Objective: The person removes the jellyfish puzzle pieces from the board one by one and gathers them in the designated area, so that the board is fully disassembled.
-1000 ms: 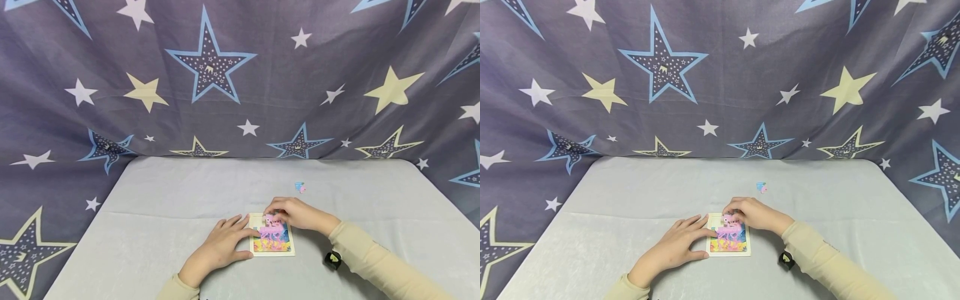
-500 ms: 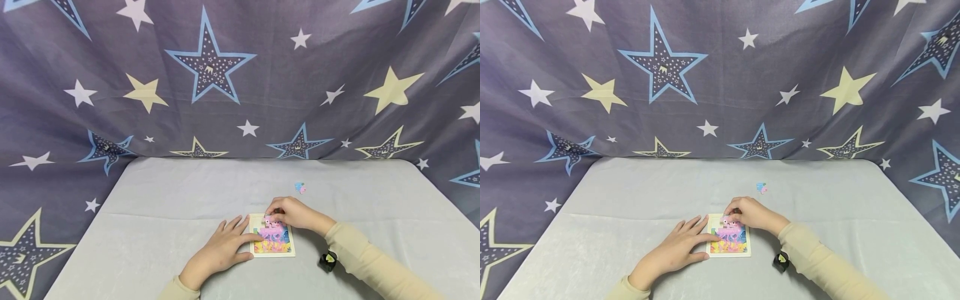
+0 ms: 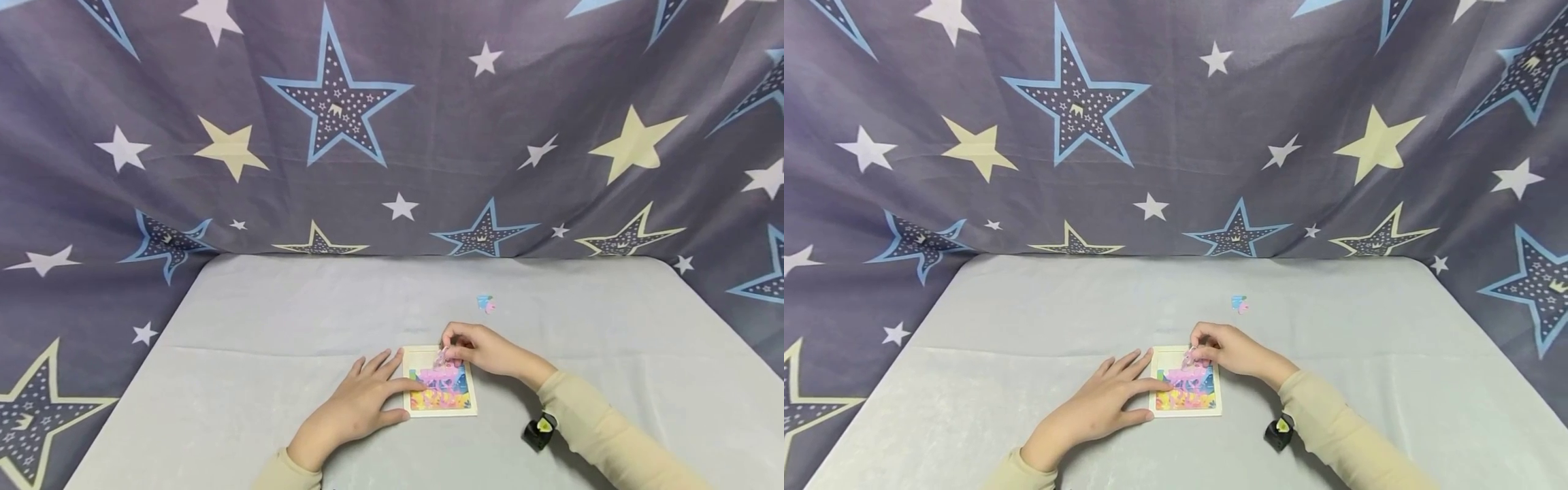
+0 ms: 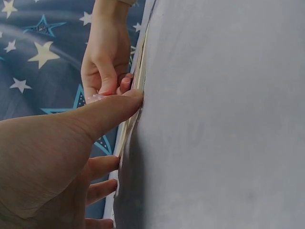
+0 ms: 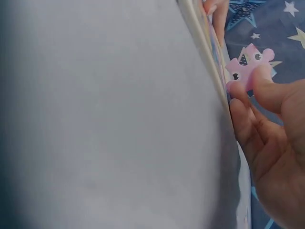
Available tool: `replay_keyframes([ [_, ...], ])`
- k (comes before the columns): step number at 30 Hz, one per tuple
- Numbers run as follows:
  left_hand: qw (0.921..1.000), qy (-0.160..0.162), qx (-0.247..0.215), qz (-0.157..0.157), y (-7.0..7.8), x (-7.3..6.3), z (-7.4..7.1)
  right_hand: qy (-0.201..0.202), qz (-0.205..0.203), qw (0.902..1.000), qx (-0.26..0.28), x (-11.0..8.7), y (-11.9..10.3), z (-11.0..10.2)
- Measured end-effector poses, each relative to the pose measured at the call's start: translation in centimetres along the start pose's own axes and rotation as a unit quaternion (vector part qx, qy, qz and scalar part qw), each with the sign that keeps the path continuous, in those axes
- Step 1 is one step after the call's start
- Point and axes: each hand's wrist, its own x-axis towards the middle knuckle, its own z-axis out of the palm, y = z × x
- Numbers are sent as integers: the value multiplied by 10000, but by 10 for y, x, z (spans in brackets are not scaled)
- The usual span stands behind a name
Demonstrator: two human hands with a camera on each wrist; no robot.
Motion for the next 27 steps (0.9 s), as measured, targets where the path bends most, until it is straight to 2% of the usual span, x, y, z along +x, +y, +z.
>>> replay_keyframes([
  [3, 10000, 27, -5, 25, -1, 0, 0, 66, 61, 9998, 150, -1, 0, 0],
  [12, 9999, 111, -50, 58, -3, -1, 0, 26, 163, 9998, 68, 3, -5, 0],
  [20, 9999, 113, -98, 60, -2, -1, 0, -22, 159, 9984, 533, 3, -4, -6],
  [27, 9997, 175, -149, 113, 0, -2, 0, 304, 265, 9982, 439, -2, -3, -18],
])
